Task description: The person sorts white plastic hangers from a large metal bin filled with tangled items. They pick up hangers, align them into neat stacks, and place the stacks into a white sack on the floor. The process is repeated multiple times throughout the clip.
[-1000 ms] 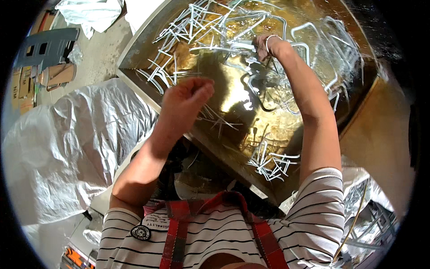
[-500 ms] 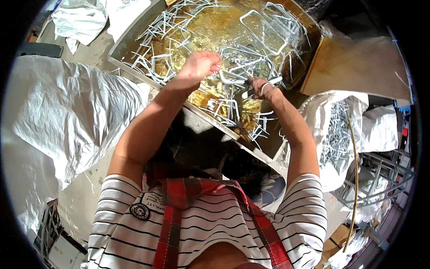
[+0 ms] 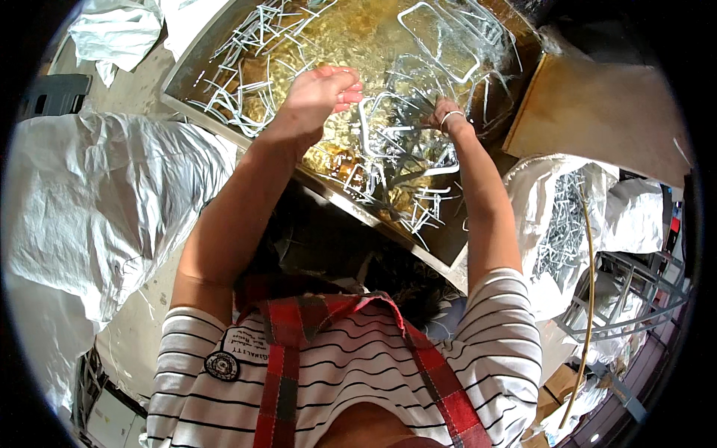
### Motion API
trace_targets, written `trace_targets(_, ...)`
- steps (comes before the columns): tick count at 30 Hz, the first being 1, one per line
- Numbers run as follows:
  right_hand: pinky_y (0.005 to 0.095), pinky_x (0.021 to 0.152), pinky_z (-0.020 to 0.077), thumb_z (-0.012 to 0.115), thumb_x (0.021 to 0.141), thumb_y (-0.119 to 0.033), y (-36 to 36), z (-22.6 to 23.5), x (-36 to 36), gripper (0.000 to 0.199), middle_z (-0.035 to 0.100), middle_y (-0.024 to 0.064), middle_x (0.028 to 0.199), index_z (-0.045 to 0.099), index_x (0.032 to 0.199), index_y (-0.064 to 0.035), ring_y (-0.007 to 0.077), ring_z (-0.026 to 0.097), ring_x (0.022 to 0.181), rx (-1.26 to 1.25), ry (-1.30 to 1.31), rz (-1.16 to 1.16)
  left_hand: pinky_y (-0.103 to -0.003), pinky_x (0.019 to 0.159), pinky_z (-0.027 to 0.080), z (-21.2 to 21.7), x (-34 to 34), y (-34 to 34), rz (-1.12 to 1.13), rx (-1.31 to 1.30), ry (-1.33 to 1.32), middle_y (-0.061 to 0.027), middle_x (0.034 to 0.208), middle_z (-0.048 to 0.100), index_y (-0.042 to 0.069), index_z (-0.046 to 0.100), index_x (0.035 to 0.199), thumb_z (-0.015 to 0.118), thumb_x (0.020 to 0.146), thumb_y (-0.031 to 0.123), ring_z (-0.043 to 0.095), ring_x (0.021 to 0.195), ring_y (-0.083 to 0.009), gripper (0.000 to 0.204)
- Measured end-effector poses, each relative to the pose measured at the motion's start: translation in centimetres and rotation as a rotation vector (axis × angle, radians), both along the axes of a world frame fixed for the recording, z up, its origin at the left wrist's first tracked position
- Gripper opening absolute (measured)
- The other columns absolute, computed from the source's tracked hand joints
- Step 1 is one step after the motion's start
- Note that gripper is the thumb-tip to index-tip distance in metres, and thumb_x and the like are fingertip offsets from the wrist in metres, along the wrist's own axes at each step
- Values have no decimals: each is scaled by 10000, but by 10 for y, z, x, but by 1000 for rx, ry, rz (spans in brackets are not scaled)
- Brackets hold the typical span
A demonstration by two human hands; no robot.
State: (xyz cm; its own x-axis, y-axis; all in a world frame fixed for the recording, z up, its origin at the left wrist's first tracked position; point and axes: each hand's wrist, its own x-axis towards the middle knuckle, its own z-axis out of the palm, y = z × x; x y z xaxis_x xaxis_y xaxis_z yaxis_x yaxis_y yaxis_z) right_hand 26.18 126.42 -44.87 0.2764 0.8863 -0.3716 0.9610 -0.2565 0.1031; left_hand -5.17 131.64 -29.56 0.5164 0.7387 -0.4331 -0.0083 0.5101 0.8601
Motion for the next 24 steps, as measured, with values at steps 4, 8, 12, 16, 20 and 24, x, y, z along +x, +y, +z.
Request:
trace_targets(4, 355, 805, 454, 553, 780, -284, -15, -75, 29, 216, 622, 139, 882, 609, 850, -88, 292, 594, 853, -8, -2, 185, -219, 702, 452, 2, 1, 7, 23, -33, -20, -86, 971, 583, -44, 502, 1099, 585, 830, 269, 586, 821, -127, 421)
trace_targets(8, 405, 661, 482, 607, 735, -255, -29, -78, 40, 225, 618, 120, 844, 598, 874, -79, 318, 598, 762, -139, 172, 223, -209, 695, 465, -3, -3, 14, 24, -85, -78, -86, 957, 589, -37, 524, 1082, 569, 838, 229, 589, 798, -119, 364)
trace_targets(12, 369, 947, 360, 485, 761, -86, -14, 23, -31, 309, 391, 133, 1285, 599, 1047, -115, 297, 334, 1230, -127, 49, 472, -224, 729, 474, 6, -13, 11, 24, -78, -141, -105, 949, 588, -61, 510, 1092, 536, 854, 183, 592, 803, -141, 341)
trace_targets(16, 356, 1034, 291, 505, 746, -65, 22, 8, -46, 658, 223, 160, 1409, 276, 1355, -164, 322, 208, 1308, -66, 123, 551, -245, 761, 475, 6, -13, 12, -4, -59, -167, -129, 969, 582, -77, 493, 1109, 533, 854, 179, 591, 838, -167, 364)
trace_targets(20, 291, 996, 342, 579, 690, -126, 38, -13, -60, 846, 253, 198, 1395, 102, 1377, 4, 258, 321, 1270, -685, 53, 314, -265, 781, 474, -1, -18, 15, 38, -61, -169, -137, 992, 572, -98, 483, 1109, 536, 852, 187, 585, 848, -170, 388)
trace_targets(24, 323, 836, 450, 572, 682, -197, 8, -107, -3, 382, 584, 93, 1108, 585, 1048, -87, 264, 560, 1020, -504, -212, 553, -251, 791, 455, 0, -21, 20, -7, -46, -166, -128, 985, 572, -99, 494, 1096, 529, 852, 206, 567, 867, -165, 392)
